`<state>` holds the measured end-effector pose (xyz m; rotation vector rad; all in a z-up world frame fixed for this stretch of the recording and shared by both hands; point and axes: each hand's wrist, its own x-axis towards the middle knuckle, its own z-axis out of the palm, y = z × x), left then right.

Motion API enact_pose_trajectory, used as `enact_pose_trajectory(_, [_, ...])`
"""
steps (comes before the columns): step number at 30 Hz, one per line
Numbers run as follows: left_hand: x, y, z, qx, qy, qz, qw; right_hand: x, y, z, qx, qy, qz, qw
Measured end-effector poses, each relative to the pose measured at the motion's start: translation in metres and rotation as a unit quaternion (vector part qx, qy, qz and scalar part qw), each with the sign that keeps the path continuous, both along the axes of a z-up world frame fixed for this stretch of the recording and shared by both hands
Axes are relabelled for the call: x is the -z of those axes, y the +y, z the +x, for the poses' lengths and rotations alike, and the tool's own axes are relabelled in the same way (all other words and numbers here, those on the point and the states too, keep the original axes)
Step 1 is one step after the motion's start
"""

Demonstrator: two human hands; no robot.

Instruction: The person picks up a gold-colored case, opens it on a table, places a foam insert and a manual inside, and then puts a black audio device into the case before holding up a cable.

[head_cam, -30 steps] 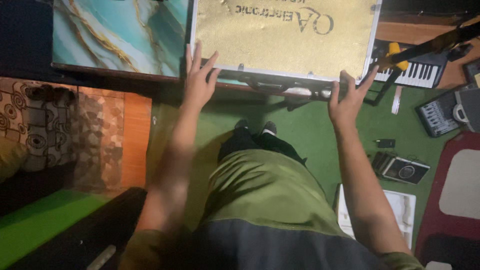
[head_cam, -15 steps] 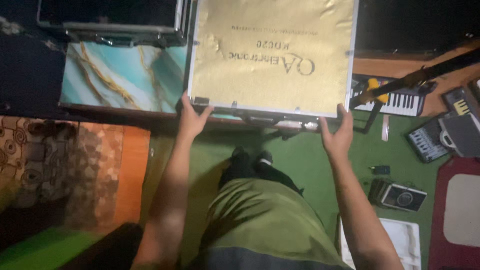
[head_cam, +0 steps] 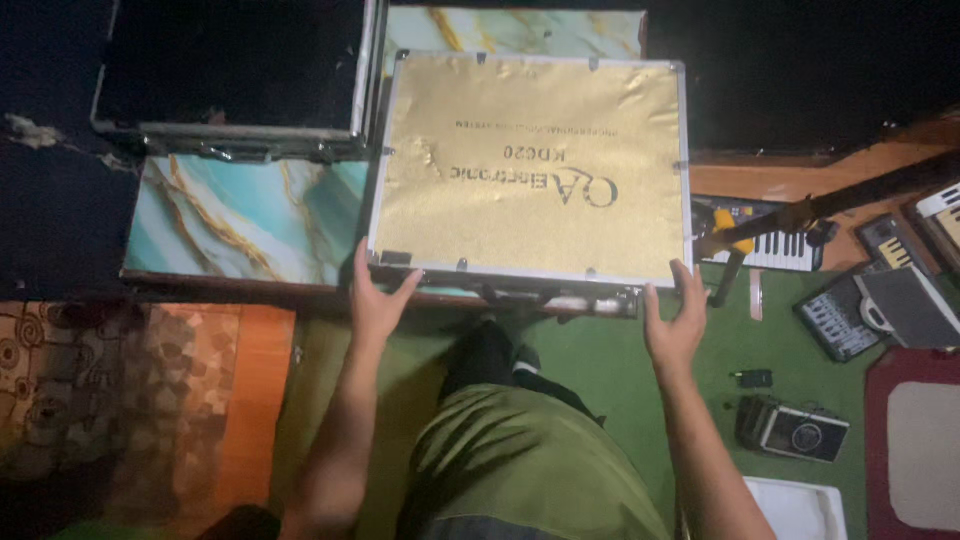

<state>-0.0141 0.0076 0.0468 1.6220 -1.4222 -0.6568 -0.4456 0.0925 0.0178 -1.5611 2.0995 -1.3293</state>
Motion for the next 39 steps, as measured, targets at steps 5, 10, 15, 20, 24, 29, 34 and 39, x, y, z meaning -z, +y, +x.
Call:
enact_pose_trajectory(5, [-0.036, 0.004, -0.016, -0.045, -0.055, -0.007, 0.997, -0.030, -0.013, 0.013, 0.008, -0.029, -0.004, 1.000])
enact_pose_trajectory(10, [-0.069, -0.015, -0.033, 0.007, -0.077, -0.169, 0.983, -0.077, -0.039, 0.017, 0.032, 0.000, -0.050, 0.998])
enact_pose_trajectory(15, [-0.111, -0.049, -0.045, 0.012, -0.047, -0.178, 0.983, -0.110, -0.070, 0.020, 0.080, 0.085, -0.069, 0.991])
enact_pose_trajectory(20, [-0.140, -0.094, -0.057, -0.032, -0.174, -0.282, 0.943, -0.141, -0.107, 0.012, 0.102, 0.134, -0.070, 0.983])
enact_pose_trajectory(24, [-0.163, -0.137, -0.071, -0.067, -0.171, -0.268, 0.946, -0.171, -0.154, -0.003, 0.099, 0.170, -0.130, 0.972])
enact_pose_trajectory(29, [-0.198, -0.184, -0.081, -0.098, -0.257, -0.249, 0.929, -0.205, -0.197, -0.016, 0.090, 0.182, -0.125, 0.971])
enact_pose_trajectory(34, [-0.236, -0.249, -0.093, -0.072, -0.255, -0.270, 0.926, -0.236, -0.259, -0.035, 0.072, 0.209, -0.161, 0.962])
enact_pose_trajectory(39, [-0.265, -0.302, -0.104, -0.041, -0.230, -0.310, 0.922, -0.260, -0.321, -0.054, 0.071, 0.268, -0.179, 0.944])
